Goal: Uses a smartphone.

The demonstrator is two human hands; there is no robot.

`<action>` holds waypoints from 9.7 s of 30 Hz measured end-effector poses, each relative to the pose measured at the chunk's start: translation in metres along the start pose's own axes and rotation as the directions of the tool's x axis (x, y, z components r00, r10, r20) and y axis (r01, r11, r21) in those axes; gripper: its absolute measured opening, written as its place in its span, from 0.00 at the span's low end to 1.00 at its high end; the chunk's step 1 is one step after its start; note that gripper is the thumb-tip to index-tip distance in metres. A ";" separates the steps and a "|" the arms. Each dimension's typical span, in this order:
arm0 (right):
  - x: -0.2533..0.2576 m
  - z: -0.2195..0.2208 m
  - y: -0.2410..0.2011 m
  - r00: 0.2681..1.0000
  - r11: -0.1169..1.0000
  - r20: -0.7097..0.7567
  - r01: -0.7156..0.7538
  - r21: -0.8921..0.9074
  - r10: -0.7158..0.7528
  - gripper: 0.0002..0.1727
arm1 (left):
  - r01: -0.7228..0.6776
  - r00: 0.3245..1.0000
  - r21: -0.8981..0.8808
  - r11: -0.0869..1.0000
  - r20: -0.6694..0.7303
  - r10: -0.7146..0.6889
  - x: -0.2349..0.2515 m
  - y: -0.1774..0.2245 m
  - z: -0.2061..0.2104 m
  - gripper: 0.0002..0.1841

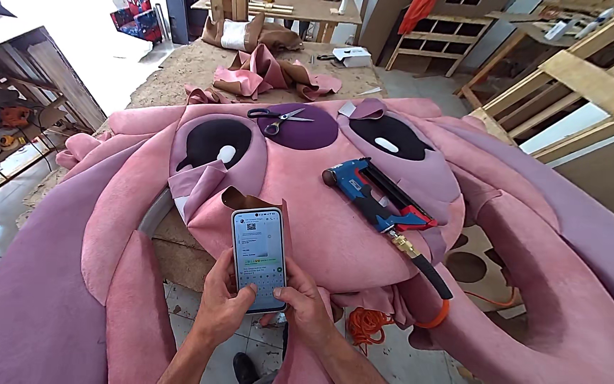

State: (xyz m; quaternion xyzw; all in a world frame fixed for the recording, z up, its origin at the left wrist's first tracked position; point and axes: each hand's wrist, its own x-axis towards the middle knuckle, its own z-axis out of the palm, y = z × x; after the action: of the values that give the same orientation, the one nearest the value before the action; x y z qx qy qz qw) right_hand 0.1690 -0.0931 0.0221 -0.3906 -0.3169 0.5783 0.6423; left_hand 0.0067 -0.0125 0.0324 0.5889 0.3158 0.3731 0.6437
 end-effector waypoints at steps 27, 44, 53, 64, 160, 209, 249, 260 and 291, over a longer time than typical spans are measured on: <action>-0.001 -0.002 0.000 1.000 1.000 0.015 -0.018 0.000 0.018 0.26 | -0.045 0.995 -0.121 0.992 0.078 0.055 0.001 -0.008 -0.009 0.31; -0.001 -0.002 0.000 1.000 1.000 0.016 0.010 0.025 -0.010 0.22 | -0.085 0.985 -0.173 0.981 0.137 0.110 0.001 -0.005 -0.012 0.32; 0.001 0.000 0.000 1.000 1.000 0.000 -0.008 0.017 0.008 0.22 | -0.073 0.986 -0.168 0.983 0.138 0.096 0.001 -0.005 -0.013 0.32; 0.000 -0.002 -0.001 0.998 1.000 0.056 -0.010 0.004 0.010 0.26 | -0.067 0.990 -0.150 0.986 0.113 0.084 0.002 -0.005 -0.013 0.31; 0.000 0.003 -0.005 0.997 0.990 0.052 -0.047 -0.130 0.054 0.34 | 0.027 0.995 0.018 0.999 0.094 -0.028 0.001 -0.002 -0.009 0.37; 0.000 0.001 -0.007 0.991 0.993 0.066 -0.120 0.000 0.119 0.35 | 0.054 0.984 -0.143 0.988 0.174 -0.028 0.005 -0.001 -0.021 0.39; 0.000 -0.001 -0.001 0.999 0.997 0.002 -0.053 0.054 0.053 0.26 | 0.026 0.989 -0.009 1.000 0.147 -0.025 -0.001 -0.003 -0.014 0.42; -0.001 0.002 -0.003 0.998 0.998 -0.002 -0.059 -0.005 0.059 0.25 | 0.000 0.988 -0.043 0.999 0.155 0.007 0.001 -0.001 -0.014 0.38; -0.001 -0.004 -0.007 0.994 0.997 0.080 -0.081 0.011 0.080 0.38 | 0.029 0.985 -0.158 0.987 0.170 -0.002 0.003 -0.002 -0.022 0.33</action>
State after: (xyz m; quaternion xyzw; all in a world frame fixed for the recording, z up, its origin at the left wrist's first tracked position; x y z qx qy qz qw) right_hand 0.1757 -0.0945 0.0263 -0.3751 -0.3221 0.6210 0.6082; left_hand -0.0104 0.0014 0.0284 0.5624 0.2337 0.3407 0.7163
